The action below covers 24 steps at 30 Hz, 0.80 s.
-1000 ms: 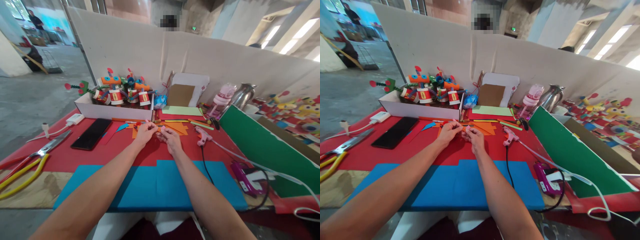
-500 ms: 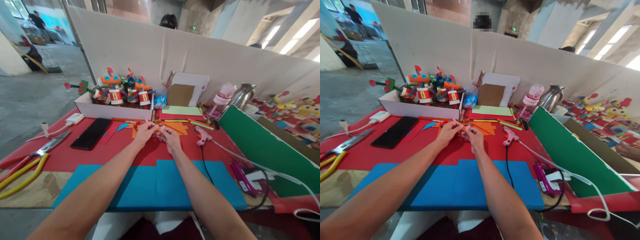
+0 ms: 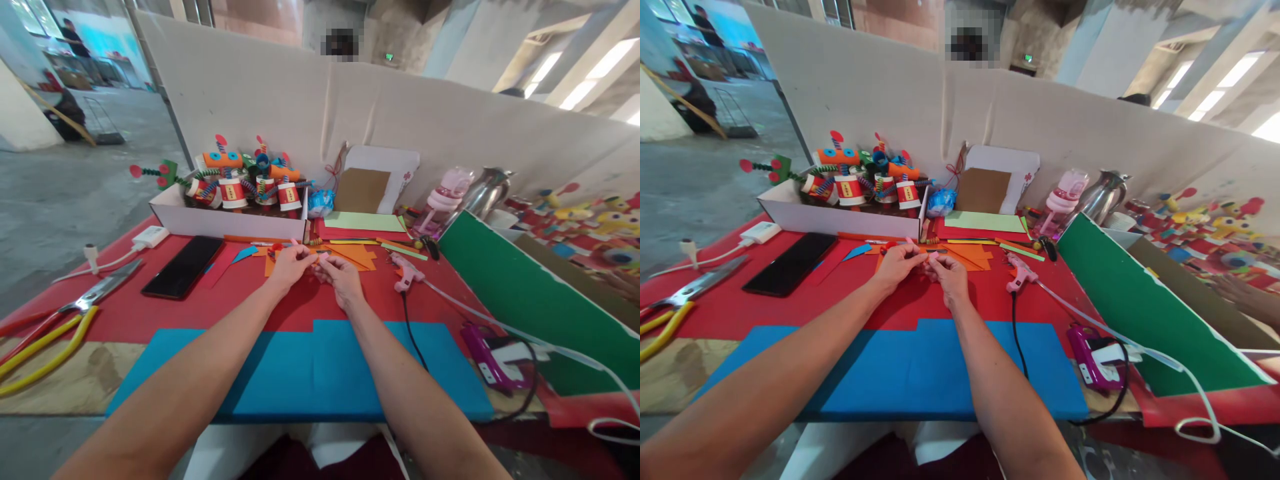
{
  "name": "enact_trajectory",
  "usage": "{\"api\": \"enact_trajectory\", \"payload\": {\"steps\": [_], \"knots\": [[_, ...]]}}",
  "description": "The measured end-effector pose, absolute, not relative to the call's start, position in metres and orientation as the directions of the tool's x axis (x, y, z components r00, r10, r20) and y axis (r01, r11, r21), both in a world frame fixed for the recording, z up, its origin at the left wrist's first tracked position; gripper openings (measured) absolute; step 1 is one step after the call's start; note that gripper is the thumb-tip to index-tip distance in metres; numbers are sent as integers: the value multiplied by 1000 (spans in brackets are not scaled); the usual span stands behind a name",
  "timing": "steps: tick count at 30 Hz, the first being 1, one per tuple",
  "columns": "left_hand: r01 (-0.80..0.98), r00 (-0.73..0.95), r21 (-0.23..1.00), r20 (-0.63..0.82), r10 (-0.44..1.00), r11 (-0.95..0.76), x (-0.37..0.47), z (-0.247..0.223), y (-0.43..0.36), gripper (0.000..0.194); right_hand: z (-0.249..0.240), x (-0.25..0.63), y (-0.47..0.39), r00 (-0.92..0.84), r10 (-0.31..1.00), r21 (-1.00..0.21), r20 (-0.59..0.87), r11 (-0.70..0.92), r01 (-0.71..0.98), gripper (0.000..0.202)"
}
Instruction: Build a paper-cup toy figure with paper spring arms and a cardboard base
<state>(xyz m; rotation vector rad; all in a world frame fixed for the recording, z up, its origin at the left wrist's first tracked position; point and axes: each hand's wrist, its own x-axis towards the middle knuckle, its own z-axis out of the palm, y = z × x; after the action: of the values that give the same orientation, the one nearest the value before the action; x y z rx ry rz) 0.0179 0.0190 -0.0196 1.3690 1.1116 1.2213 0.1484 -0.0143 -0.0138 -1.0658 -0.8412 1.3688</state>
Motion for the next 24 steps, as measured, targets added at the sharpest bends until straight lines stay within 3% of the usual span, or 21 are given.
{"api": "enact_trajectory", "payload": {"steps": [8,15,24], "knots": [[-66,176,997,56,983,-45,22,-13,13,34,-12,144,-14,107,988,-893,-107,-49,-448,32],[20,138,993,112,984,-116,19,-19,18,29,-14,145,-13,96,993,-920,-73,-30,-392,28],[-86,154,996,40,987,-27,22,-13,14,28,-12,143,-15,136,990,-929,-45,9,-369,26]]}}
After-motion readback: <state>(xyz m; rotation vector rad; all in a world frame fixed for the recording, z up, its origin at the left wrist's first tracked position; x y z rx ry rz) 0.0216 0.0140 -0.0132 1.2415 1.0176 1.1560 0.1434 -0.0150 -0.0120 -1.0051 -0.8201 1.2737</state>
